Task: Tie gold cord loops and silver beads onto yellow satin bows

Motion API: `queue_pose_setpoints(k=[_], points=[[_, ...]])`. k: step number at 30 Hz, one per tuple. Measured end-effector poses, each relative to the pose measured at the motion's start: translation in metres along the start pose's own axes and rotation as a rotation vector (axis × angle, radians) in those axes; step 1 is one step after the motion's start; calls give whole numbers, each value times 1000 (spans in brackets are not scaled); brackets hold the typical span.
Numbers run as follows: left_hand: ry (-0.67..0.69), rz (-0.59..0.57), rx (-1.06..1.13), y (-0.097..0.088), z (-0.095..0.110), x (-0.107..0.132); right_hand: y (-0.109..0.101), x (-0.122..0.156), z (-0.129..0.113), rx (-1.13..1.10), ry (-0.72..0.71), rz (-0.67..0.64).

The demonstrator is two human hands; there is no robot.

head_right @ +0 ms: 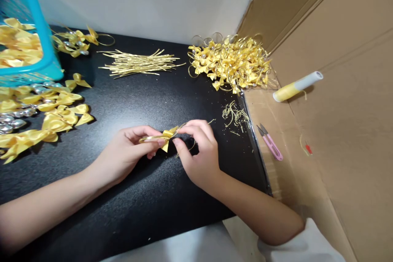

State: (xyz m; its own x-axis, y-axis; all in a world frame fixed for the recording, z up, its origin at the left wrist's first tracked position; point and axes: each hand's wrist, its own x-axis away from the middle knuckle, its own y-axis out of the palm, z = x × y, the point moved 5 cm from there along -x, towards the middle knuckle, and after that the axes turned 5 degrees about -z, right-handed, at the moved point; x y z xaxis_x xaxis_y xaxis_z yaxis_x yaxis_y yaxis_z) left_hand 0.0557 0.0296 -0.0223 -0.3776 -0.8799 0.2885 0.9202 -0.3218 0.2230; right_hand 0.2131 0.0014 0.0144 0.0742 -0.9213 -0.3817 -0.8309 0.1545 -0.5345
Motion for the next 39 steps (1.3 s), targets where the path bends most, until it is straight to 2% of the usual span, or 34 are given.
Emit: queue_pose_setpoints(k=[2,5,11,15,20,28,35,37,39], points=[[26,27,-11,0,1,2,-6,1,-7,80,-97,93],[65,28,-26,2,3,4,-5,3,-16,189,-205,67],[82,53,-148,3,3,9,3,4,-11,281,-143,-9],[37,63,-205,2,2,9,5,3,-7,232,-116,-62],[-18,36,-195,3,1,8,3,1,-10,193,-147,-57],[-71,13,-157,1,1,5,6,-3,-4,72,-123,-138],[-105,1,-138,2,3,4,0,-2,-7,67,-187,-85],[-124,20,-106,0,3,2,-6,2,-9,-29,-228,-68],[-132,53,-67,-3,3,-1,-10,6,-9,-222,-251,-94]])
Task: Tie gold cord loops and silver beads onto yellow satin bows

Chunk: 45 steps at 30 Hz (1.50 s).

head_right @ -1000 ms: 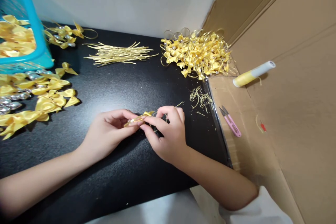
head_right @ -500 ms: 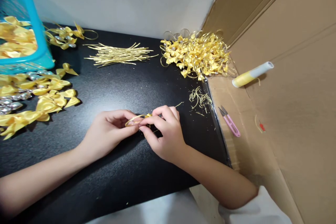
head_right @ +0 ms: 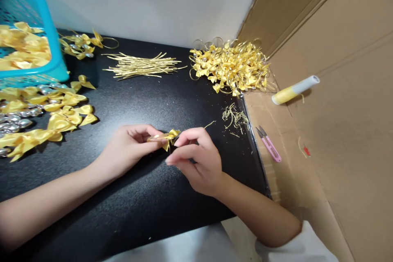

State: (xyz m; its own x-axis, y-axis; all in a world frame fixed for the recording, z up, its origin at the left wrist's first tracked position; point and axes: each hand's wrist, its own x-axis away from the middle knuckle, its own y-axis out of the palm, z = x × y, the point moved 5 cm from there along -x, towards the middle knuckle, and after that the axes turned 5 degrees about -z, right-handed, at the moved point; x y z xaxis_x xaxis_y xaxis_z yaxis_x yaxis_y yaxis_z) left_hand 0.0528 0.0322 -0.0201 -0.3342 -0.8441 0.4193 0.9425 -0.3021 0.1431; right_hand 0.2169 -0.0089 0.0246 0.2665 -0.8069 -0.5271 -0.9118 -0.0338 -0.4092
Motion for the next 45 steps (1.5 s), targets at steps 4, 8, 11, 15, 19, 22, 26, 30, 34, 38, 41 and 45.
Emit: queue_pose_setpoints(k=[4,8,11,15,19,22,26,30,34,38,41,45], points=[[19,43,59,-4,0,-4,-1,1,6,-370,90,-51],[30,71,47,-7,-1,-4,-1,-5,10,-476,224,-61],[50,106,33,-11,1,-5,-13,-9,12,-545,284,-16],[71,106,14,-14,4,-8,-46,-13,13,-701,247,77],[78,89,-27,-13,6,-9,-71,-16,14,-846,251,226],[74,91,-43,-13,8,-9,-67,-16,13,-857,260,198],[70,87,-65,-13,9,-9,-48,-14,13,-791,342,70],[66,86,-74,-14,9,-9,-42,-9,18,-768,473,52],[75,83,-77,-14,9,-9,-40,-9,24,-786,611,-17],[80,77,-85,-14,10,-9,-33,-11,28,-830,708,-123],[84,75,-75,-14,10,-9,-35,-12,30,-805,745,-148],[67,77,-87,-13,10,-9,-49,-15,28,-806,592,-169]])
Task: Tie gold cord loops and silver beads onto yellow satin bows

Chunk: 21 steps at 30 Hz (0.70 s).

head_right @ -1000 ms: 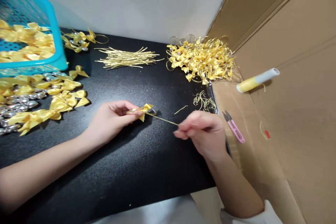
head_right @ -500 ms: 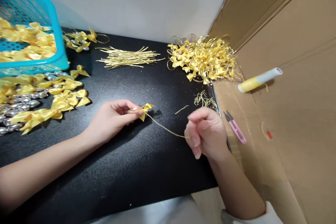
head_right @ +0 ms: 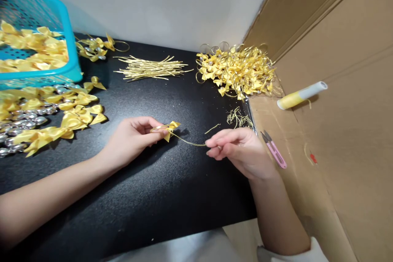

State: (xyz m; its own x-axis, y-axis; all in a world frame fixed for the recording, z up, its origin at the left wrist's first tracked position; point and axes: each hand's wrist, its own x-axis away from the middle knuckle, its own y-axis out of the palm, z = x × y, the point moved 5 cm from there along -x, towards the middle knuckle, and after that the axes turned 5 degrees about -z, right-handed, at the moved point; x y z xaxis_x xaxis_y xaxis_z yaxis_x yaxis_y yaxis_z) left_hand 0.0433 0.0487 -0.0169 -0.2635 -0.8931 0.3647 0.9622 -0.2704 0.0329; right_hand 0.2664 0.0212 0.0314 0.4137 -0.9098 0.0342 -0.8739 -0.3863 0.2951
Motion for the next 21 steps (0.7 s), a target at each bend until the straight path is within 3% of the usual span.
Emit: queue_pose_setpoints(k=[4,8,10,12,14,16,18,21], points=[[-9,14,-27,0,1,0,-8,7,-12,21,-93,-31],[-7,14,-36,0,2,0,-16,15,-24,-85,-175,24],[-5,9,-30,0,1,-1,-23,19,-30,-136,-256,122],[-7,5,-24,0,1,-1,-35,25,-37,-97,-352,380],[-11,0,-18,0,0,-1,-46,38,-44,113,-372,835],[-13,-4,-17,1,1,-1,-47,54,-52,384,-285,1300],[-15,-3,-19,1,1,-1,-42,59,-56,351,-309,1438],[-14,-6,-21,1,1,-1,-39,58,-59,86,-458,1398]])
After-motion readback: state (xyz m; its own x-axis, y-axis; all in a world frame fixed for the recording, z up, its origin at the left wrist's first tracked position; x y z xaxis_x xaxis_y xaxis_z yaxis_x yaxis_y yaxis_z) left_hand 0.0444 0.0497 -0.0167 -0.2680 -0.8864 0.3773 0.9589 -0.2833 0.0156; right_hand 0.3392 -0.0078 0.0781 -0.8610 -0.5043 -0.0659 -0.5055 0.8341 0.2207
